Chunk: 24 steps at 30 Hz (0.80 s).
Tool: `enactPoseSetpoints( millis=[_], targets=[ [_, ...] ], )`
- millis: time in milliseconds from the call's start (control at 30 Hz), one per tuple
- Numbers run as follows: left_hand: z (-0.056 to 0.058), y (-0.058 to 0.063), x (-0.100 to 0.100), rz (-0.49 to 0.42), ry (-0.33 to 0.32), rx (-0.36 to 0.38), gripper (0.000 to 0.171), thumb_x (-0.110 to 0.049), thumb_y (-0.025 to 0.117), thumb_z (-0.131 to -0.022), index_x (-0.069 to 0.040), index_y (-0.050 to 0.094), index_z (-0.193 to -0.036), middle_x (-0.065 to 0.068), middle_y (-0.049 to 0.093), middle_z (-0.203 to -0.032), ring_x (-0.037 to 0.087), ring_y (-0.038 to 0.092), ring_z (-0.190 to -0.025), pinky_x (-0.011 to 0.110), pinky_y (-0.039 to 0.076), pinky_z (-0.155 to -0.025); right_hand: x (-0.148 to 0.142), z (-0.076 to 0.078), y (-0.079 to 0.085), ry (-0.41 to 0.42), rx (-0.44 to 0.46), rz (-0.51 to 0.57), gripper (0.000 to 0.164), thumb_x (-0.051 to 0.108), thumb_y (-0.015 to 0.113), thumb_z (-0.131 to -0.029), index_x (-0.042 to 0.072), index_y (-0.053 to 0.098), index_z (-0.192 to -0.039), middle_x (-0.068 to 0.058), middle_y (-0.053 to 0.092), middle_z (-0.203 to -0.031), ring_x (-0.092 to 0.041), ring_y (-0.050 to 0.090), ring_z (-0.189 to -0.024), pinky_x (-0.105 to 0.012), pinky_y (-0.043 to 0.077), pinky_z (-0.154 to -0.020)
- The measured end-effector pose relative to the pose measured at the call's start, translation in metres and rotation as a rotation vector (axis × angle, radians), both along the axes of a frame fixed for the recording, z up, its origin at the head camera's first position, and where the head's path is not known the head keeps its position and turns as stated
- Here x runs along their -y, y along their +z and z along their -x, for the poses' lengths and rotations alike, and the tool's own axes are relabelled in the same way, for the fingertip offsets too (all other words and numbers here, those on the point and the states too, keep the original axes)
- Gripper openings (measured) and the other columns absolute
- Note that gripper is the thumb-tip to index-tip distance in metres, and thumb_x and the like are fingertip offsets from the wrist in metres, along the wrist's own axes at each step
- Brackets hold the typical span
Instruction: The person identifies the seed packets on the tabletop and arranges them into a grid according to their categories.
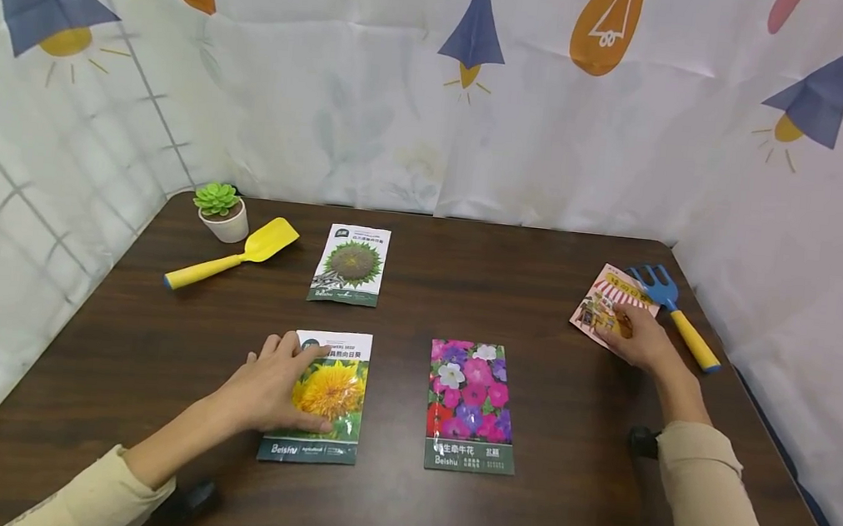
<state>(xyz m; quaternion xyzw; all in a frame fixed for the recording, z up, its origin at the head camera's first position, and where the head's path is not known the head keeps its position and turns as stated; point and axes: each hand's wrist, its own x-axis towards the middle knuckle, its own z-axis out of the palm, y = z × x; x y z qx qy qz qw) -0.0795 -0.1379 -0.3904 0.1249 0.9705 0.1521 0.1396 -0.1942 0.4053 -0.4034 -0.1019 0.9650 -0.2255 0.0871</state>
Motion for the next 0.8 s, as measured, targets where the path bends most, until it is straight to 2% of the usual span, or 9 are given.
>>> enactPoseSetpoints(
  millis=[400, 567, 800],
  targets=[
    [-0.001, 0.0, 0.002, 0.007, -0.011, -0.01, 0.108, -0.068, 0.089, -0.061, -0.012, 0.053, -0.146, 0.019, 0.047, -0.126, 0.044, 0.042, -0.123, 0.086, 0.031, -0.096, 0.01, 0.003, 0.001, 0.066, 0.006, 0.059, 0.058, 0.012, 0.064, -0.101, -0.023, 0.038, -0.14, -0.046, 0.041, -0.136, -0.061, 0.042, -0.126, -0.071, 0.034, -0.104],
    [-0.001, 0.0, 0.003, -0.001, -0.004, -0.003, 0.108, -0.068, 0.089, -0.061, -0.012, 0.053, -0.147, 0.016, 0.047, -0.12, 0.041, 0.042, -0.119, 0.085, 0.031, -0.096, 0.019, 0.006, 0.002, 0.056, 0.026, 0.044, 0.059, 0.016, 0.065, -0.101, -0.018, 0.039, -0.142, -0.044, 0.038, -0.139, -0.06, 0.037, -0.129, -0.071, 0.03, -0.106],
    [0.0, 0.0, 0.002, -0.008, -0.009, -0.002, 0.108, -0.067, 0.089, -0.062, -0.012, 0.053, -0.147, 0.016, 0.047, -0.121, 0.04, 0.042, -0.118, 0.085, 0.031, -0.096, 0.035, 0.01, 0.004, 0.091, 0.019, 0.054, 0.058, 0.014, 0.066, -0.1, -0.018, 0.04, -0.141, -0.044, 0.038, -0.139, -0.06, 0.037, -0.13, -0.071, 0.029, -0.107]
  ],
)
